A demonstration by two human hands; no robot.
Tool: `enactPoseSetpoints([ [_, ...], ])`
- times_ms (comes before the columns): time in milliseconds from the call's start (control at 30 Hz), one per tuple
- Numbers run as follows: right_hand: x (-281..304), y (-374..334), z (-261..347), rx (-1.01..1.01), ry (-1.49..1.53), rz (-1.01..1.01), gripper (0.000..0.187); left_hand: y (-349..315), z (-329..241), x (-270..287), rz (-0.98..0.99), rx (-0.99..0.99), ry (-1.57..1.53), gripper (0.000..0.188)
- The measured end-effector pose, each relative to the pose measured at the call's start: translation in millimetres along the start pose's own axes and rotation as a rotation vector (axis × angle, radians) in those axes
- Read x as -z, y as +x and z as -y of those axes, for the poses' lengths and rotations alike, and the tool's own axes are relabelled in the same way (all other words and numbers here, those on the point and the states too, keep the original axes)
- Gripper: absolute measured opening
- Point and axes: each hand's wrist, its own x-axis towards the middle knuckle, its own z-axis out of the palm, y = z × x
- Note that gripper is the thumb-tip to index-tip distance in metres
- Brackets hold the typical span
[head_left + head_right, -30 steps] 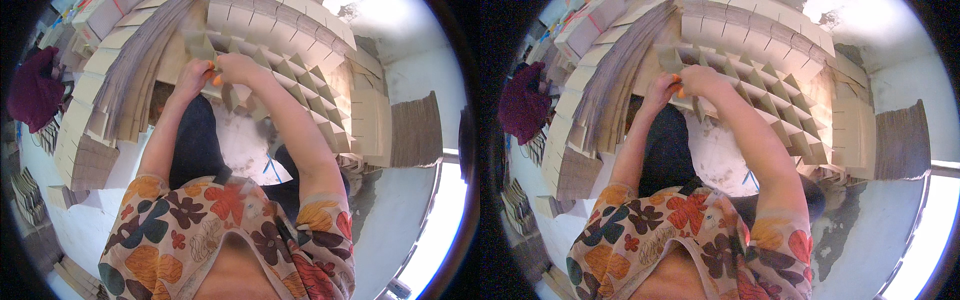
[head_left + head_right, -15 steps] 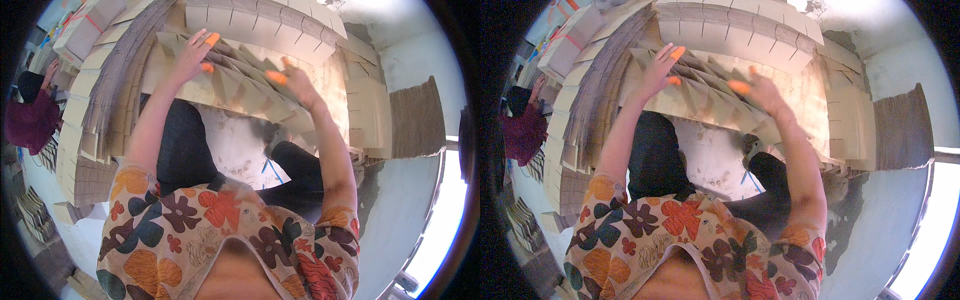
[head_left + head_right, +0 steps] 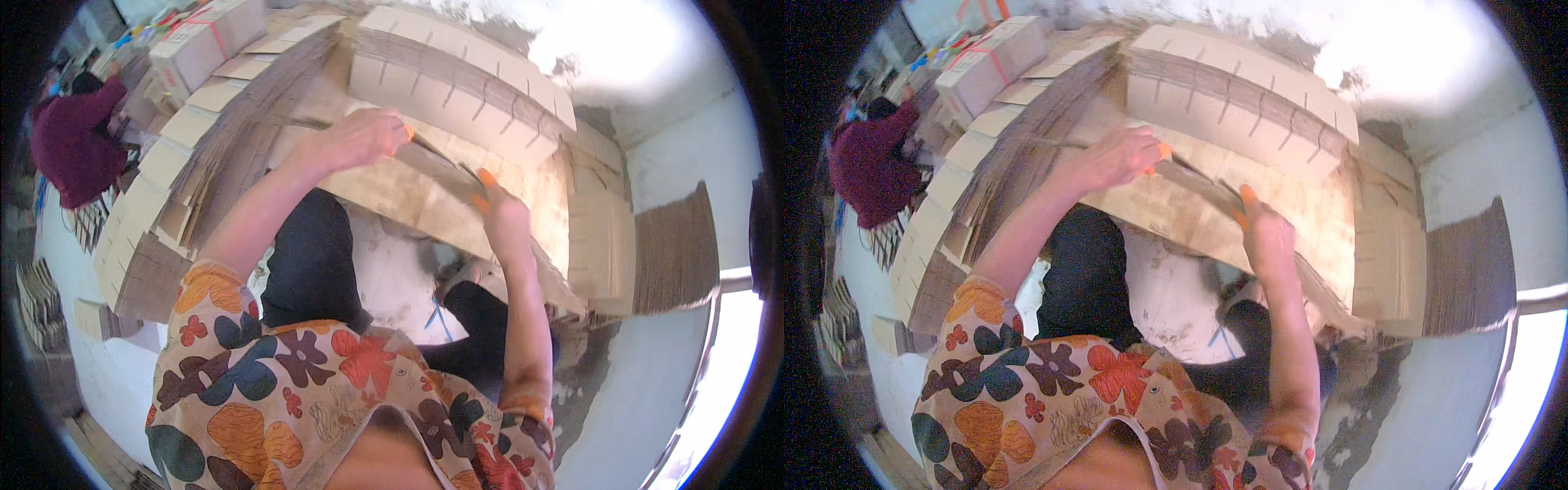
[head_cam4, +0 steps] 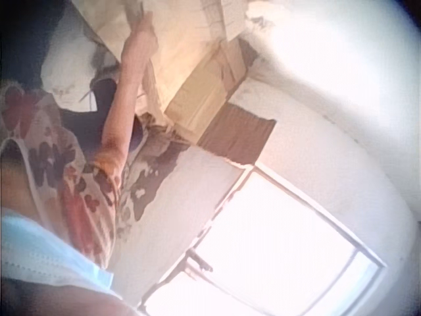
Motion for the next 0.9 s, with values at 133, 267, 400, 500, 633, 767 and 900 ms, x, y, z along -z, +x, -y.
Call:
enactPoseSetpoints([
  [133,80,-41,69,0.263,0.189,-0.560,0.040,-56,-60,87,-0.404,-0.078,0.397,0.024],
  [267,104,-114,116,0.668,1.338,-0.714,0.038,-109,-50,118,-0.485,0.175,0.772,0.023],
  [400,109,-149,175,0.528,1.597,-0.867,0.023,-152,5,116,-0.332,0.487,0.915,0.018],
  [500,115,-165,217,0.336,1.622,-0.937,0.021,-197,50,92,-0.107,0.772,0.942,0.016],
  [633,138,-184,255,-0.009,1.558,-0.988,0.034,-232,67,66,0.004,0.966,0.854,0.015],
  [767,151,-199,274,-0.166,1.446,-1.100,0.045,-170,3,56,-0.215,0.865,0.544,0.023],
  [900,140,-192,246,0.336,1.579,-1.165,0.033,-148,-51,12,-0.358,0.502,0.225,0.028],
])
